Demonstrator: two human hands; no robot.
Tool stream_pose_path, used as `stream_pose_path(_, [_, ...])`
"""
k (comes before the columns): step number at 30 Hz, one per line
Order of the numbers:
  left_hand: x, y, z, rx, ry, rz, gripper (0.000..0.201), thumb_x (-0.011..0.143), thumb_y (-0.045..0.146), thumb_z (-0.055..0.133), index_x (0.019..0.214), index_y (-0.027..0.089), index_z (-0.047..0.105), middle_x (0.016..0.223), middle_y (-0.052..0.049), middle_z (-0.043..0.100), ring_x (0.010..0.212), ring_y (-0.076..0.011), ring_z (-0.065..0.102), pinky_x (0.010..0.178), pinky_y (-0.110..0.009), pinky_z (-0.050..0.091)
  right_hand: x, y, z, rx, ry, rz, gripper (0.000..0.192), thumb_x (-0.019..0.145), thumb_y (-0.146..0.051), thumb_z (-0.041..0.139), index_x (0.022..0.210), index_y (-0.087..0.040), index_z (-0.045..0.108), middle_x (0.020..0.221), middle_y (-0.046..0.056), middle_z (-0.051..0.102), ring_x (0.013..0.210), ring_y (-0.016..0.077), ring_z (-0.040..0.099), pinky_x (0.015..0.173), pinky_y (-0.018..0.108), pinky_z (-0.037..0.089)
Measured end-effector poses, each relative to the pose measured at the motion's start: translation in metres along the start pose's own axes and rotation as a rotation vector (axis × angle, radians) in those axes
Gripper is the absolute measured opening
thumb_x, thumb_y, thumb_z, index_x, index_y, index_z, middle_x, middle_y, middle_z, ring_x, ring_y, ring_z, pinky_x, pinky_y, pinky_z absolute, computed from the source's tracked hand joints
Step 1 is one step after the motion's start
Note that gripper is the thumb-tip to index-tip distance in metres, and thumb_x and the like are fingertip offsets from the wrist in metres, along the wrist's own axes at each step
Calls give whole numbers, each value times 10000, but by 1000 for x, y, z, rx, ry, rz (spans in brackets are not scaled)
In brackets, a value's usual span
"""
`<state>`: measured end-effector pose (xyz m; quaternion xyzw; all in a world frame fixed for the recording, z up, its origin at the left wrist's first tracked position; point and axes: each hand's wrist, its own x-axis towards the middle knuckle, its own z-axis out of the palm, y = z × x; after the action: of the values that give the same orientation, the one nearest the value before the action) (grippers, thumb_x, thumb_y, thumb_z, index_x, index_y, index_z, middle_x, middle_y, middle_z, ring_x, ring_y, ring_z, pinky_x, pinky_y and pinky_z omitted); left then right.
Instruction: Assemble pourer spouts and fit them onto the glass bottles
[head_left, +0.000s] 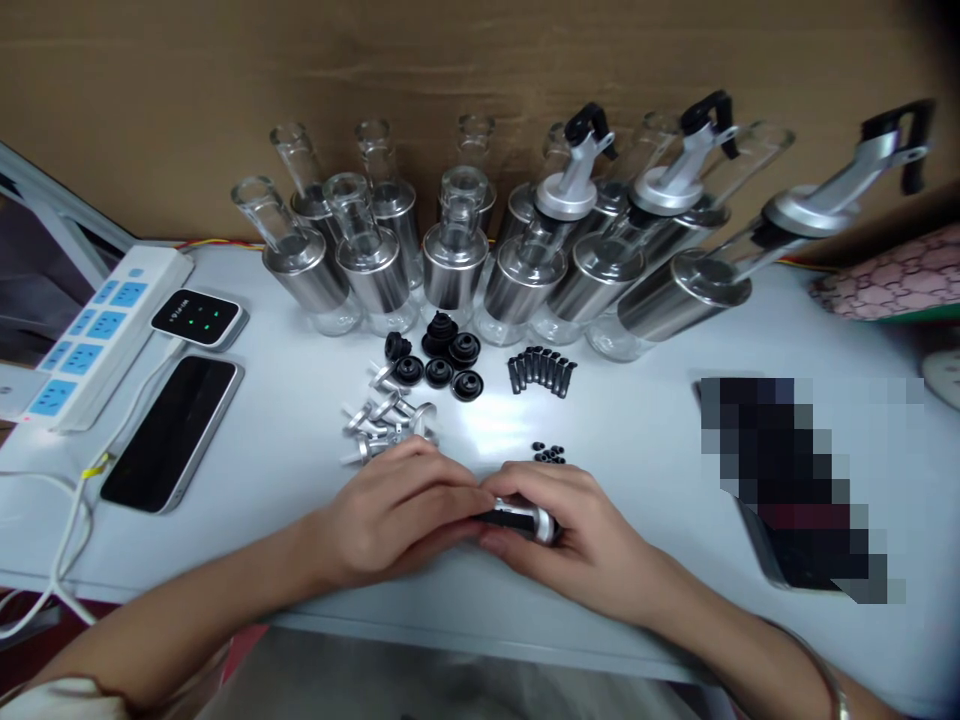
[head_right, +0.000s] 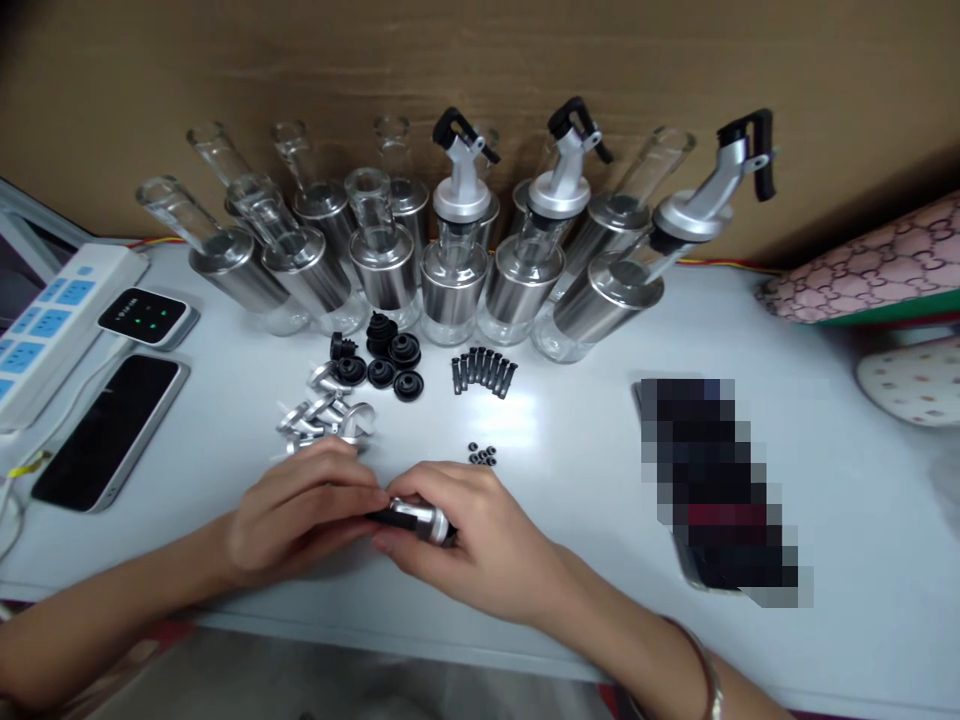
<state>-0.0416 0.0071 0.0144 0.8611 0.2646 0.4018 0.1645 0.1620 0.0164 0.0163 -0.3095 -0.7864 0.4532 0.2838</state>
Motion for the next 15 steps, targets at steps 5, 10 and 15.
stream_pose_path(5, [-1, 0, -1, -4, -16, -9, 120, 951, 151, 525, 1023, 81, 590, 827, -74, 668, 744, -141, 627, 672, -284, 541, 0, -1, 0, -7, 9, -3, 123, 897, -292, 602, 894, -172, 626, 702, 1, 650, 601, 111, 570, 538, 219, 452])
stream_pose_path(10, [-1, 0, -2, -11, -15, -10, 120, 943, 143, 534, 1029, 77, 586, 836, -81, 665, 752, -143, 625, 677, -285, 542, 1, -2, -1, 7, 22, 9, 106, 884, -276, 621, 898, -171, 628, 723, 3, 659, 609, 107, 575, 538, 215, 453])
stream_pose_path(15, [-1, 0, -2, 3, -15, -12, 117, 943, 153, 535, 1022, 82, 583, 825, -80, 666, 740, -145, 620, 672, -286, 549, 0, -3, 0, 15, 26, 5, 92, 876, -265, 628, 891, -175, 623, 729, 1, 662, 614, 109, 573, 558, 219, 462])
